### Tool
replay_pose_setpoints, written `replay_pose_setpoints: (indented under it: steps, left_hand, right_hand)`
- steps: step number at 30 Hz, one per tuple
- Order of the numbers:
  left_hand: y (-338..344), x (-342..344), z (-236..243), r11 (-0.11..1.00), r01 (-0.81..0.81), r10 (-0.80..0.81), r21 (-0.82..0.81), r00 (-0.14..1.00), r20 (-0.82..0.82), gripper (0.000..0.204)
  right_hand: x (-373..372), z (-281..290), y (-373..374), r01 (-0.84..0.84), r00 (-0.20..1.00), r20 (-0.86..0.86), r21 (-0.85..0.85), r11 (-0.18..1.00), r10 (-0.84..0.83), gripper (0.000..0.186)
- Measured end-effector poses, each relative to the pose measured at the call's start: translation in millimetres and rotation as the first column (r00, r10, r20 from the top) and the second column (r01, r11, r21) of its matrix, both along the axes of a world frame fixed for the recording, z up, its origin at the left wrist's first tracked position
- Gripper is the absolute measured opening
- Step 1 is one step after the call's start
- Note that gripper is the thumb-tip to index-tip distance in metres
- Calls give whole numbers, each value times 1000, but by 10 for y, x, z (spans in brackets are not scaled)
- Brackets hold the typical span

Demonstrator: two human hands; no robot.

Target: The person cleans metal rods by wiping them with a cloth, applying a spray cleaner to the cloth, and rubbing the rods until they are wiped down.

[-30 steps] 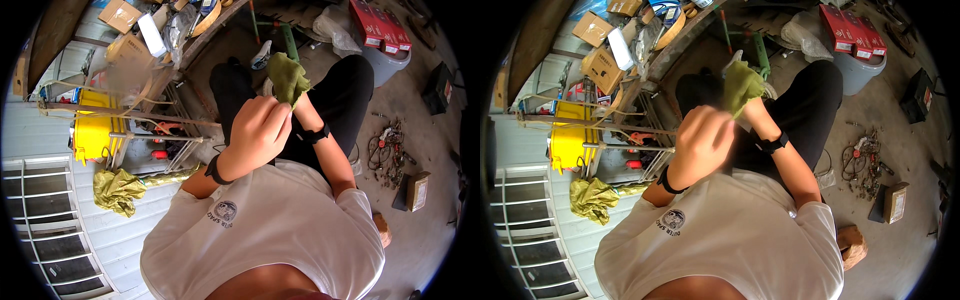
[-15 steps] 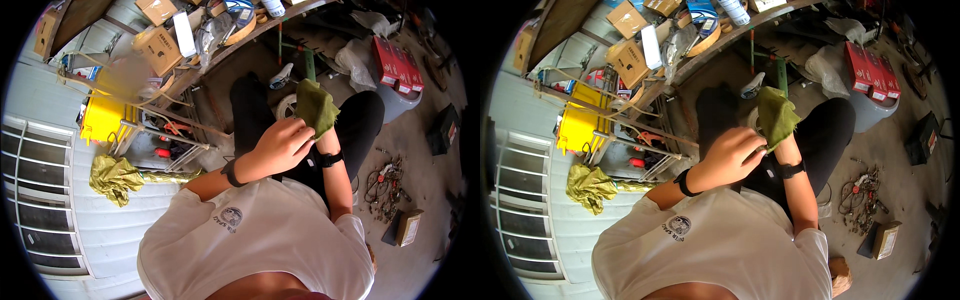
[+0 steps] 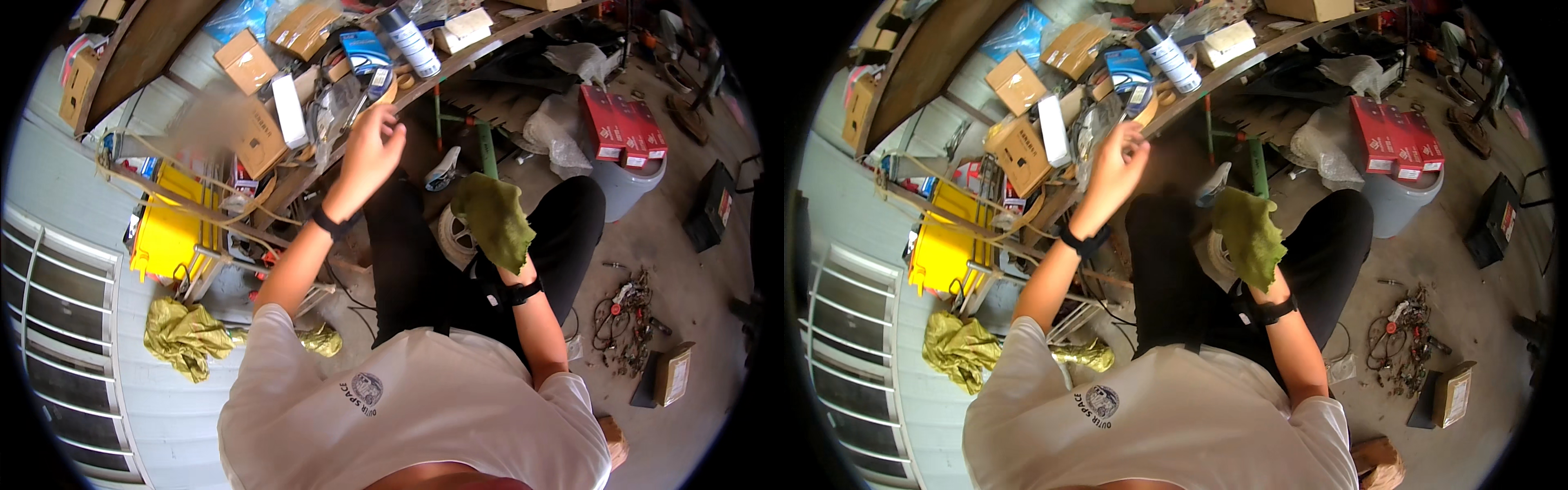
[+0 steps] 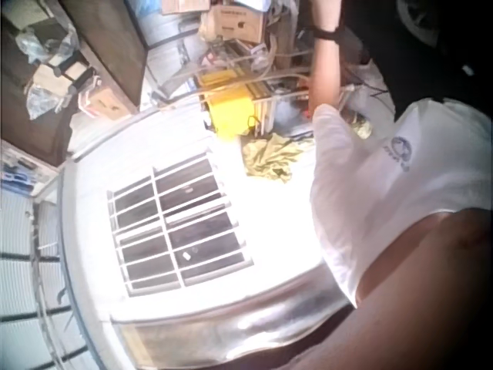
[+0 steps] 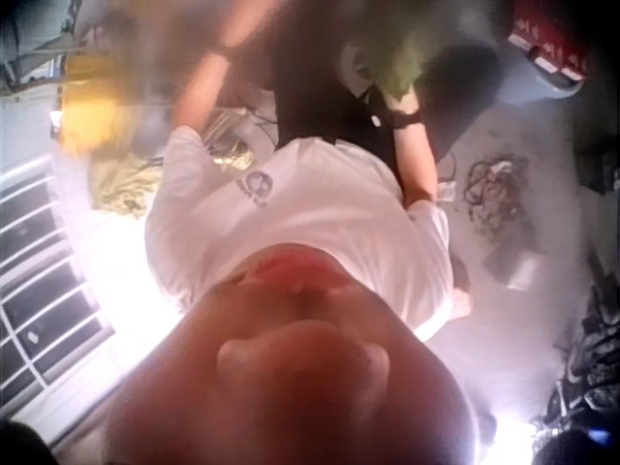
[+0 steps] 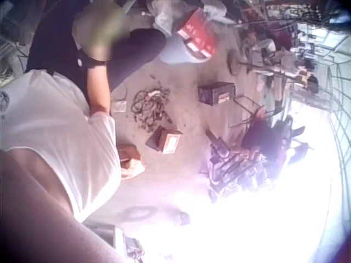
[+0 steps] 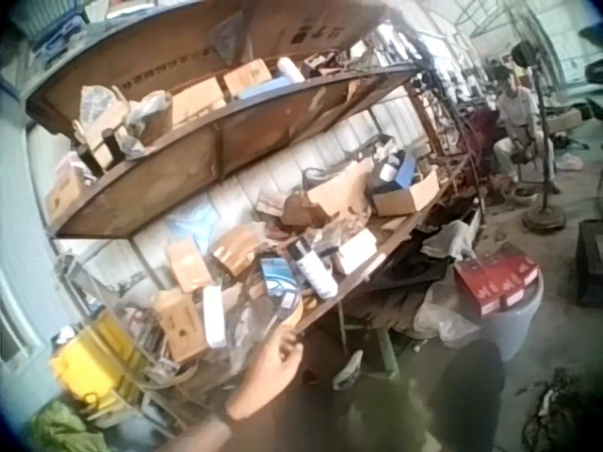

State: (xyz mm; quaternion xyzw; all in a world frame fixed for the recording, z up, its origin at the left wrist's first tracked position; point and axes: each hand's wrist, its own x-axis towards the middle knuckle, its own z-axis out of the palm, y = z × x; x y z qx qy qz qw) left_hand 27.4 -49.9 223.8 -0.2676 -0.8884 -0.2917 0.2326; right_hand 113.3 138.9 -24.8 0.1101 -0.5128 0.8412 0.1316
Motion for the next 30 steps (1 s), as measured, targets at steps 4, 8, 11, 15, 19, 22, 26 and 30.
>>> replay_pose_setpoints:
  steps: [4, 8, 11, 15, 19, 22, 26, 30]
  left_hand:
    - [-1, -1067, 126, 986, -40, 29, 163, 997, 72, 44]
    - [251, -1949, 252, 972, -199, 199, 125, 980, 12, 57]
    - [-240, -2680, 429, 966, -175, 160, 190, 983, 90, 58]
    - [659, -2526, 505, 944, -216, 64, 249, 861, 505, 79]
    - [440, -2833, 606, 870, -385, 161, 307, 811, 562, 75]
    - [537, -2942, 510, 843, -404, 109, 355, 775, 623, 68]
    - [350, -3093, 317, 870, -188, 87, 455, 968, 235, 38]
    - [307, -2789, 380, 957, 58, -49, 283, 998, -37, 29]
  right_hand:
    - [-27, -101, -36, -78, 988, 108, -275, 958, 111, 31]
    - [-6, -21, 8, -58, 989, 117, -267, 962, 92, 31]
    - [-20, 101, -274, -124, 983, 91, -304, 945, 158, 30]
    - [-48, -27, 34, -26, 988, 141, -270, 963, 66, 30]
    - [-82, 140, -217, -95, 984, 117, -294, 951, 135, 30]
    - [-84, 147, -240, -109, 982, 117, -292, 950, 148, 29]
    - [-59, 148, -250, -142, 976, 117, -299, 944, 184, 29]
    - [-67, 125, -129, -131, 978, 117, -297, 946, 173, 29]
